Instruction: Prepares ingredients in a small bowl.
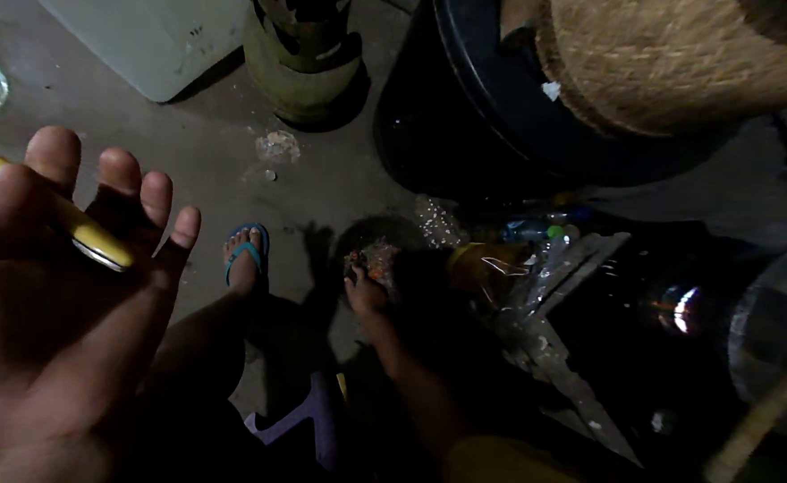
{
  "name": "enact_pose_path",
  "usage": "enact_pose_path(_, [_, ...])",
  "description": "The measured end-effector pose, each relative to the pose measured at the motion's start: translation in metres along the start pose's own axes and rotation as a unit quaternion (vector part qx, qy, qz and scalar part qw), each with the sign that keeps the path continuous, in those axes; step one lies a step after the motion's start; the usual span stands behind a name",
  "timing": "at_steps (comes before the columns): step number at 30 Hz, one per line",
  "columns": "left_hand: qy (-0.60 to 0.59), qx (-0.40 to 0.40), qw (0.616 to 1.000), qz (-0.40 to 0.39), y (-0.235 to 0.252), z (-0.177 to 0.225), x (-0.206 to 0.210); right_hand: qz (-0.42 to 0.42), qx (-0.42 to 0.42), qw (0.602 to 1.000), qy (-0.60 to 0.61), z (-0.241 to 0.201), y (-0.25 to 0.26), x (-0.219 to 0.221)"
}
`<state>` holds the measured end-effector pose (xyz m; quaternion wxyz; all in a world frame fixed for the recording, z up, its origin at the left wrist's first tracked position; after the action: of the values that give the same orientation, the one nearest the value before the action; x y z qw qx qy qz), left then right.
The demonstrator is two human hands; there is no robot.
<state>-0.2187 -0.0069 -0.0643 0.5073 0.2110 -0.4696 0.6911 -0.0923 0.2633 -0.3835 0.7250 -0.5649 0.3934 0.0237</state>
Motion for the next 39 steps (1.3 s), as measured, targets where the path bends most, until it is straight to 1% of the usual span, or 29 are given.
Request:
enact_pose_path(2, [-0.004, -0.005, 1.0, 0.016, -0.001, -0.002, 0.002, -0.014, -0.003, 1.0, -0.007, 0.007, 0.005, -0.01])
enact_pose_path(4, [0.02, -0.001, 0.999, 0.027, -0.001, -0.002, 0.005, -0.023, -0.003, 0.999, 0.024, 0.008, 0.004, -0.022])
enact_pose_path(5, [0.023, -0.001, 1.0, 0.02, -0.001, 0.0, 0.001, -0.021, -0.016, 0.999, 0.028, 0.007, 0.0, -0.022])
enact_pose_path(7, [0.024, -0.003, 1.0, 0.015, -0.001, 0.001, -0.002, -0.01, -0.052, 0.999, 0.0, 0.01, -0.012, -0.007])
enact_pose_path(9, [0.02, 0.001, 1.0, 0.022, -0.002, 0.001, -0.007, 0.004, -0.056, 0.998, -0.03, 0.022, -0.015, 0.006])
enact_pose_path(10, [0.016, 0.002, 1.0, 0.021, -0.002, 0.001, -0.008, 0.007, -0.043, 0.999, -0.017, 0.029, -0.01, 0.004])
enact_pose_path(12, [0.012, -0.002, 1.0, 0.014, 0.0, 0.003, -0.01, -0.002, -0.029, 0.997, 0.075, 0.033, 0.011, -0.017])
enact_pose_path(14, [0.015, -0.003, 1.0, 0.021, 0.0, 0.004, -0.011, -0.045, -0.041, 0.985, 0.159, 0.028, 0.032, -0.045])
enact_pose_path(15, [0.014, -0.001, 1.0, 0.023, 0.0, 0.004, -0.01, -0.061, -0.051, 0.982, 0.172, 0.026, 0.043, -0.057])
enact_pose_path(16, [0.012, 0.004, 1.0, 0.024, -0.001, 0.003, -0.007, -0.056, -0.054, 0.981, 0.179, 0.023, 0.054, -0.062])
enact_pose_path(18, [0.021, 0.022, 0.999, 0.035, -0.006, 0.002, -0.002, -0.025, -0.054, 0.973, 0.222, 0.015, 0.058, -0.054])
enact_pose_path(19, [0.026, 0.024, 0.999, 0.042, -0.006, 0.001, 0.0, -0.016, -0.057, 0.972, 0.225, 0.009, 0.048, -0.047])
enact_pose_path(22, [0.013, 0.002, 1.0, 0.004, 0.004, 0.006, -0.012, -0.013, -0.054, 0.992, 0.116, 0.005, 0.003, -0.014])
enact_pose_path(25, [0.023, 0.001, 1.0, -0.002, 0.002, 0.002, -0.008, 0.021, -0.013, 0.999, 0.042, 0.019, -0.018, 0.021])
enact_pose_path(27, [0.032, 0.005, 0.999, 0.012, -0.002, -0.004, 0.0, 0.007, -0.005, 0.999, 0.031, 0.021, -0.012, 0.01])
enact_pose_path(29, [0.037, -0.002, 0.999, 0.011, -0.003, -0.005, 0.0, -0.056, -0.028, 0.994, 0.085, 0.02, 0.001, -0.025])
enact_pose_path(31, [0.033, 0.0, 0.999, 0.005, -0.003, -0.005, 0.0, -0.12, -0.066, 0.981, 0.141, 0.019, 0.024, -0.065])
enact_pose_path(32, [0.03, 0.003, 1.0, -0.003, -0.003, -0.005, -0.001, -0.132, -0.082, 0.976, 0.149, 0.015, 0.035, -0.078])
enact_pose_path(33, [0.026, 0.003, 1.0, -0.009, -0.004, -0.005, -0.002, -0.118, -0.095, 0.977, 0.152, 0.012, 0.044, -0.083])
enact_pose_path(35, [0.023, -0.004, 1.0, -0.007, -0.004, -0.008, -0.001, -0.053, -0.081, 0.98, 0.171, 0.003, 0.04, -0.077])
enact_pose_path(36, [0.02, -0.009, 1.0, -0.005, -0.003, -0.008, 0.0, -0.027, -0.075, 0.984, 0.157, -0.002, 0.033, -0.067])
enact_pose_path(37, [0.018, -0.015, 1.0, -0.002, -0.002, -0.009, 0.006, -0.019, -0.067, 0.99, 0.121, -0.006, 0.023, -0.054])
enact_pose_path(39, [0.022, -0.023, 0.999, -0.013, 0.0, -0.008, 0.007, -0.02, -0.05, 0.997, 0.046, 0.002, 0.0, -0.02])
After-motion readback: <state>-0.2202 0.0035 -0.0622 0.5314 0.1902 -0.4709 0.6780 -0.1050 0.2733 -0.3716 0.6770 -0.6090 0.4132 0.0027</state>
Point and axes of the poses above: each hand's wrist, its own y-axis towards the middle knuckle, its own x-axis out of the palm, z = x × y, the point moved 3 cm from there along y, towards the middle knuckle, and after that the axes turned 9 degrees about -y, right-handed, at the moved point
